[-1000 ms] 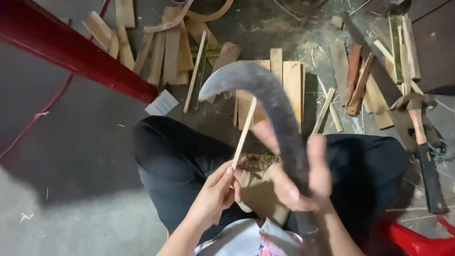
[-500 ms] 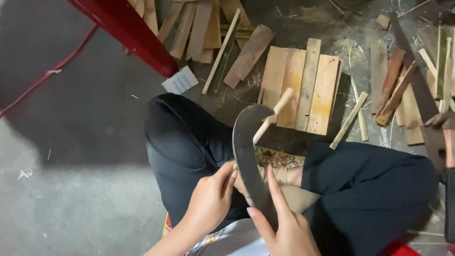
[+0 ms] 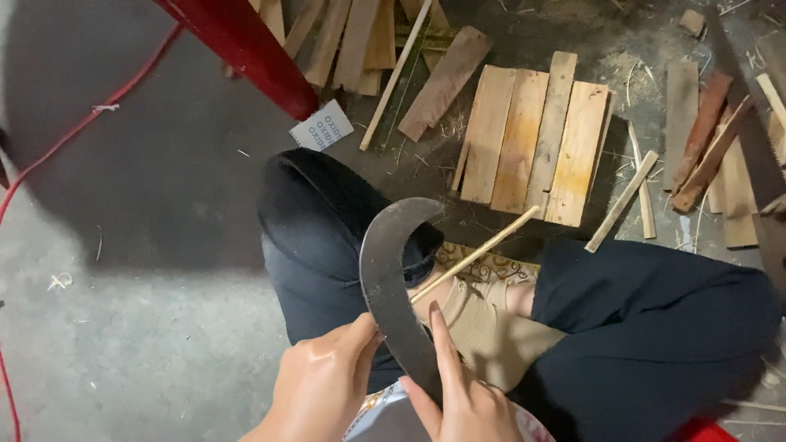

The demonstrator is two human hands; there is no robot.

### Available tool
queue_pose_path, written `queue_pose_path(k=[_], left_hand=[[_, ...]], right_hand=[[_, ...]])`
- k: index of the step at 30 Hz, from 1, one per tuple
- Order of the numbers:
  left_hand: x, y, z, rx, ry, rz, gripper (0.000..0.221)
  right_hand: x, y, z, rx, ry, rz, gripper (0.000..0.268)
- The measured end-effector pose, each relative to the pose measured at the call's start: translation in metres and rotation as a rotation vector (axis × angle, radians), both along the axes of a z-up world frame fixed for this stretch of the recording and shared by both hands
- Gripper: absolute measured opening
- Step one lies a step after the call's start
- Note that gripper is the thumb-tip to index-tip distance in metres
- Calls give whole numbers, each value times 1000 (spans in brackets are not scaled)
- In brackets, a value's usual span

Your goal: Shaving and smoothing thin strips of wood or bamboo using a curved blade tool.

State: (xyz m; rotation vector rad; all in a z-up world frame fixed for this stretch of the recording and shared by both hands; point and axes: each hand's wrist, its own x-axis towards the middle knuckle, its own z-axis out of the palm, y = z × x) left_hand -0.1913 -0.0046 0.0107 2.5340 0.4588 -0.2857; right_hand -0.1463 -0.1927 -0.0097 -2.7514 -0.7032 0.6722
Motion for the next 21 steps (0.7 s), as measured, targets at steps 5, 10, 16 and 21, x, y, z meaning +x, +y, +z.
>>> queue_pose_path(k=[5, 10, 16, 21], left_hand=[[3, -3, 2, 79, -196, -57, 14], [17, -14, -3, 154, -358, -111, 29], [-7, 2, -22, 366, -277, -74, 17], [12, 4, -25, 207, -99, 32, 12]], right_hand=[[6, 4, 15, -43, 45, -94, 87], [13, -6, 10, -94, -227, -154, 81], [120, -104, -9, 10, -36, -734, 48], [127, -148, -28, 603, -58, -962, 43]])
